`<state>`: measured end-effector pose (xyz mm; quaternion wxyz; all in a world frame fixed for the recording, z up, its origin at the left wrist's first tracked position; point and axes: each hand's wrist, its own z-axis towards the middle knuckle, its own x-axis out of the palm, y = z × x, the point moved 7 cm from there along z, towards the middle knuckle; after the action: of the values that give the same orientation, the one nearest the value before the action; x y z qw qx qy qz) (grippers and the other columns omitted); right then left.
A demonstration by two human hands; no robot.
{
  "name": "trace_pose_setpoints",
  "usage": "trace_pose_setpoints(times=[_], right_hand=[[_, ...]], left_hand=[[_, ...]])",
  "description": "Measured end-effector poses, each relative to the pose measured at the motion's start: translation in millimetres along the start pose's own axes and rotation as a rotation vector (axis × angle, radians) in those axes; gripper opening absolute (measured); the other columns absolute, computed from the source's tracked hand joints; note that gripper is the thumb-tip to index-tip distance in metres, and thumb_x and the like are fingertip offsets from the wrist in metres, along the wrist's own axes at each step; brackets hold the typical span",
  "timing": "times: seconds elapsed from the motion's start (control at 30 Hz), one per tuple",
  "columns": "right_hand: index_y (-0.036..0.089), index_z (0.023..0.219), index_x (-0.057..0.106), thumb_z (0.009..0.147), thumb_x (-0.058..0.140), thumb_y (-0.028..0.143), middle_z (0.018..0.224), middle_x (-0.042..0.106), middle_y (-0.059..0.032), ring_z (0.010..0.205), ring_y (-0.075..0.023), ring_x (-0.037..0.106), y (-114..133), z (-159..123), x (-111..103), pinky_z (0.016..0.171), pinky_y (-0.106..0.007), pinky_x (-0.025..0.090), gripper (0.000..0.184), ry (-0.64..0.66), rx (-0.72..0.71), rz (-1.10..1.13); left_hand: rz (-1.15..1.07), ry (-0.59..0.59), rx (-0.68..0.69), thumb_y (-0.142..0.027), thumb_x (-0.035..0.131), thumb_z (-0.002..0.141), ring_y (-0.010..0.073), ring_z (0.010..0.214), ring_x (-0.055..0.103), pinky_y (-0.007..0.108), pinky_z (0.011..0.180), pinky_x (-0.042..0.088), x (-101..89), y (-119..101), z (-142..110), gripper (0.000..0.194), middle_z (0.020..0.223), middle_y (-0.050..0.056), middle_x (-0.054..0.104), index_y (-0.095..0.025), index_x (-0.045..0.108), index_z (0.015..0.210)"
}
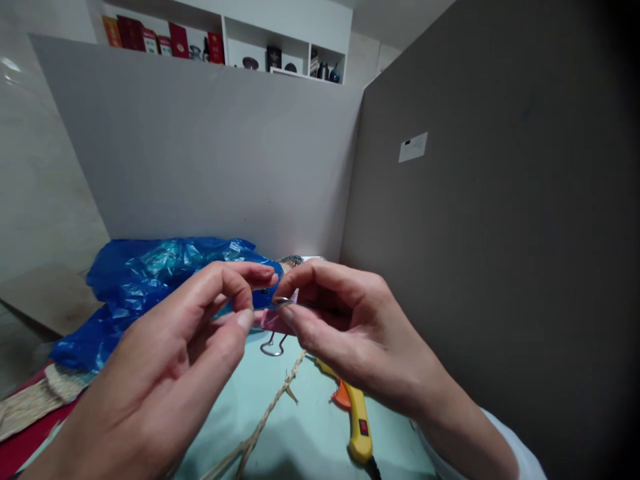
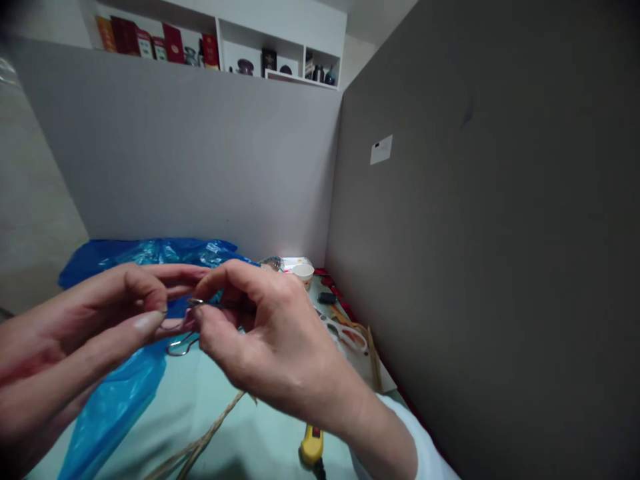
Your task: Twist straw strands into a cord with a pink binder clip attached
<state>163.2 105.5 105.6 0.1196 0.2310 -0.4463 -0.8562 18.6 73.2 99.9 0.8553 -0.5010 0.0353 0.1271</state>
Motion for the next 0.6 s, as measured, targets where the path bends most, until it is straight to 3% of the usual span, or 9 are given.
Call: trace_pose_setpoints(times=[0.13, 0.3, 0.4, 0.6], right_hand=[[0.017, 0.092, 0.062, 0.087, 0.064, 0.027, 0.082, 0.066, -0.0020, 0.072, -0.0130, 0.060, -2.1, 2.8, 2.3, 0.064, -0.024, 0.047, 0.011, 0.057, 0.024, 0.068], [0.014, 0.081, 0.066, 0.088, 0.064, 0.027, 0.075, 0.066, -0.0006, 0.067, -0.0092, 0.060, -3.0, 11.9, 0.7, 0.058, -0.018, 0.045, 0.015, 0.093, -0.008, 0.037], [0.013, 0.079, 0.066, 0.086, 0.065, 0.026, 0.073, 0.066, -0.0004, 0.066, -0.0093, 0.061, -6.8, 14.5, 0.4, 0.059, -0.018, 0.046, 0.015, 0.099, 0.009, 0.081], [0.013, 0.078, 0.066, 0.083, 0.069, 0.025, 0.073, 0.067, -0.0008, 0.067, -0.0106, 0.062, -7.2, 11.8, 3.3, 0.061, -0.020, 0.048, 0.013, 0.111, 0.060, 0.149]], left_hand=[[0.181, -0.064, 0.105, -0.039, 0.065, 0.083, 0.0162, 0.106, 0.060, 0.010, 0.077, 0.051, -13.5, -1.3, 4.9, 0.014, 0.108, -0.004, 0.065, -0.028, 0.060, 0.075], [-0.021, -0.070, -0.069, -0.032, 0.071, 0.080, 0.0112, 0.087, 0.061, 0.009, 0.070, 0.053, -24.5, 6.2, 9.8, 0.009, 0.098, -0.005, 0.064, -0.028, 0.063, 0.079], [-0.128, -0.024, -0.189, -0.031, 0.072, 0.078, 0.0084, 0.070, 0.060, 0.008, 0.059, 0.052, -19.9, 8.4, 10.3, 0.008, 0.083, -0.003, 0.064, -0.026, 0.066, 0.078], [-0.289, -0.002, -0.241, -0.026, 0.078, 0.071, 0.0094, 0.059, 0.061, 0.012, 0.051, 0.055, -20.4, 16.8, 15.2, 0.010, 0.072, 0.000, 0.065, -0.022, 0.070, 0.074]])
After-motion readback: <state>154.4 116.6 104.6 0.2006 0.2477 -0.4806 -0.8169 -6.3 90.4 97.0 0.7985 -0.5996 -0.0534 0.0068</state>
